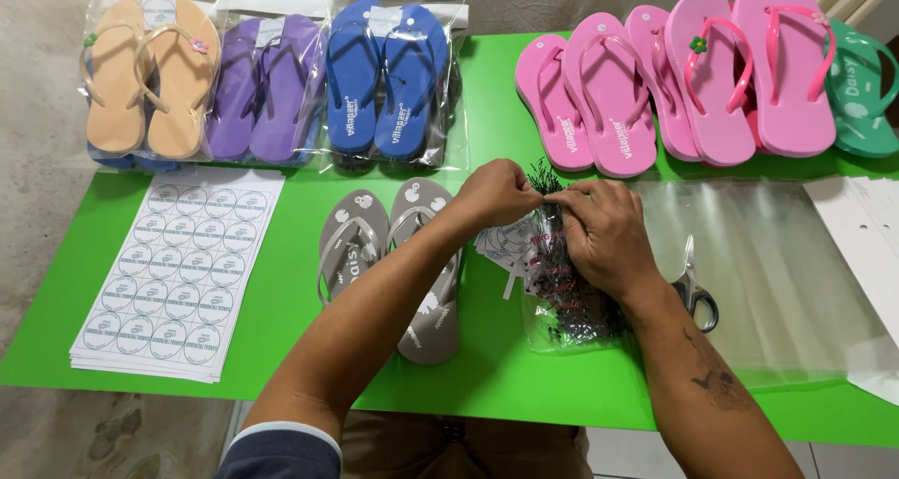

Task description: The person picks up a pair of flip-flops, places them inside a plastic bag, and seals the bag using an adhesive strip.

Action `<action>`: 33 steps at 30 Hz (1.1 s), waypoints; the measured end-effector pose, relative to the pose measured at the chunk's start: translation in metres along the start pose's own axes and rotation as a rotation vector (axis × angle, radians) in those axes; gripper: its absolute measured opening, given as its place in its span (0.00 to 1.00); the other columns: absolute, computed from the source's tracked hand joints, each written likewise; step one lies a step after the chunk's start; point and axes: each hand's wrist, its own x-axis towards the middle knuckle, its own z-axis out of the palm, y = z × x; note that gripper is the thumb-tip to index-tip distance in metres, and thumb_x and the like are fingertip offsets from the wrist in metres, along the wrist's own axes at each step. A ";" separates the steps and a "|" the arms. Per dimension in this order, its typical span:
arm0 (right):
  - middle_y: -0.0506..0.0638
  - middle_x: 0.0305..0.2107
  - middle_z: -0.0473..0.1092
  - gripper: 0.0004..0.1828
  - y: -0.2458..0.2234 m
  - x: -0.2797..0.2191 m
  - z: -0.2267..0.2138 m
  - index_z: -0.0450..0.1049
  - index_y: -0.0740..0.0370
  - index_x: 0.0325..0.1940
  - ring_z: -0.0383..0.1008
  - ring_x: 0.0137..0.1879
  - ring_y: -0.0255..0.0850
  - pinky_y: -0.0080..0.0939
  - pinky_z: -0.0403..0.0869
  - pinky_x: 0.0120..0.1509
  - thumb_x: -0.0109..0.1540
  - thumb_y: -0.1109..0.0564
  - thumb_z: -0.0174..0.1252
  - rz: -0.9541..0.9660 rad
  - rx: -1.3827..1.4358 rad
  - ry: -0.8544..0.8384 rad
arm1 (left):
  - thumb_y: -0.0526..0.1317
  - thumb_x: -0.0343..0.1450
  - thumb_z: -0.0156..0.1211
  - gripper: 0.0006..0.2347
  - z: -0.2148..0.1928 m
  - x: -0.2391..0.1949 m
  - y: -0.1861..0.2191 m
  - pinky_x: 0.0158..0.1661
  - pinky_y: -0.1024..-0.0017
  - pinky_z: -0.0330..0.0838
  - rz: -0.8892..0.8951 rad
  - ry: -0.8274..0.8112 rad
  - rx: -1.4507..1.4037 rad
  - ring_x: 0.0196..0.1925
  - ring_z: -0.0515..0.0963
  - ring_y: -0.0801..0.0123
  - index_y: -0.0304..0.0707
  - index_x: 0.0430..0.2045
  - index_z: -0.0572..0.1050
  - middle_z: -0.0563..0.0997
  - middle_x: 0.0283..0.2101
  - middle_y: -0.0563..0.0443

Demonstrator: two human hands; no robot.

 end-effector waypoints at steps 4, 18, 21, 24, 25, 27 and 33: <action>0.47 0.46 0.72 0.12 -0.002 0.000 -0.002 0.80 0.46 0.50 0.69 0.63 0.51 0.53 0.64 0.66 0.68 0.53 0.52 0.002 0.016 -0.016 | 0.45 0.62 0.60 0.08 0.004 0.005 -0.008 0.40 0.57 0.77 -0.005 0.074 -0.081 0.37 0.84 0.50 0.42 0.22 0.80 0.81 0.26 0.47; 0.53 0.45 0.76 0.14 -0.013 0.000 -0.002 0.80 0.52 0.48 0.73 0.61 0.54 0.59 0.67 0.66 0.60 0.49 0.64 -0.116 0.032 -0.245 | 0.43 0.68 0.58 0.07 -0.011 -0.015 0.022 0.44 0.59 0.76 0.006 0.112 -0.155 0.42 0.84 0.51 0.43 0.30 0.80 0.82 0.29 0.49; 0.48 0.44 0.76 0.11 -0.016 0.000 -0.002 0.80 0.47 0.46 0.73 0.62 0.50 0.56 0.66 0.66 0.61 0.45 0.64 -0.099 0.019 -0.248 | 0.43 0.71 0.55 0.07 0.006 0.010 0.001 0.46 0.57 0.74 0.020 0.170 -0.201 0.44 0.84 0.52 0.42 0.33 0.77 0.82 0.31 0.48; 0.46 0.44 0.76 0.11 -0.016 0.001 -0.003 0.80 0.44 0.45 0.72 0.62 0.48 0.55 0.66 0.67 0.61 0.44 0.64 -0.087 0.043 -0.256 | 0.39 0.74 0.51 0.07 -0.028 -0.023 0.037 0.47 0.59 0.74 0.040 0.265 -0.290 0.44 0.84 0.54 0.38 0.38 0.74 0.82 0.33 0.47; 0.46 0.44 0.76 0.11 -0.018 0.002 -0.005 0.80 0.44 0.45 0.72 0.62 0.48 0.55 0.66 0.67 0.61 0.44 0.64 -0.085 0.043 -0.256 | 0.39 0.74 0.51 0.07 -0.032 -0.023 0.038 0.47 0.59 0.74 0.040 0.263 -0.290 0.44 0.84 0.54 0.38 0.38 0.74 0.82 0.33 0.47; 0.48 0.43 0.77 0.10 -0.020 0.003 -0.007 0.82 0.46 0.43 0.73 0.61 0.50 0.57 0.66 0.67 0.62 0.43 0.64 -0.068 0.066 -0.274 | 0.38 0.74 0.50 0.06 -0.041 -0.022 0.042 0.46 0.58 0.73 0.076 0.377 -0.343 0.43 0.84 0.55 0.37 0.39 0.73 0.83 0.33 0.48; 0.48 0.44 0.77 0.11 -0.016 0.001 -0.005 0.82 0.44 0.44 0.73 0.61 0.49 0.58 0.65 0.68 0.63 0.42 0.63 -0.082 0.048 -0.282 | 0.39 0.75 0.50 0.05 -0.047 -0.003 0.017 0.37 0.69 0.75 0.164 0.428 -0.448 0.35 0.84 0.65 0.39 0.38 0.71 0.84 0.35 0.49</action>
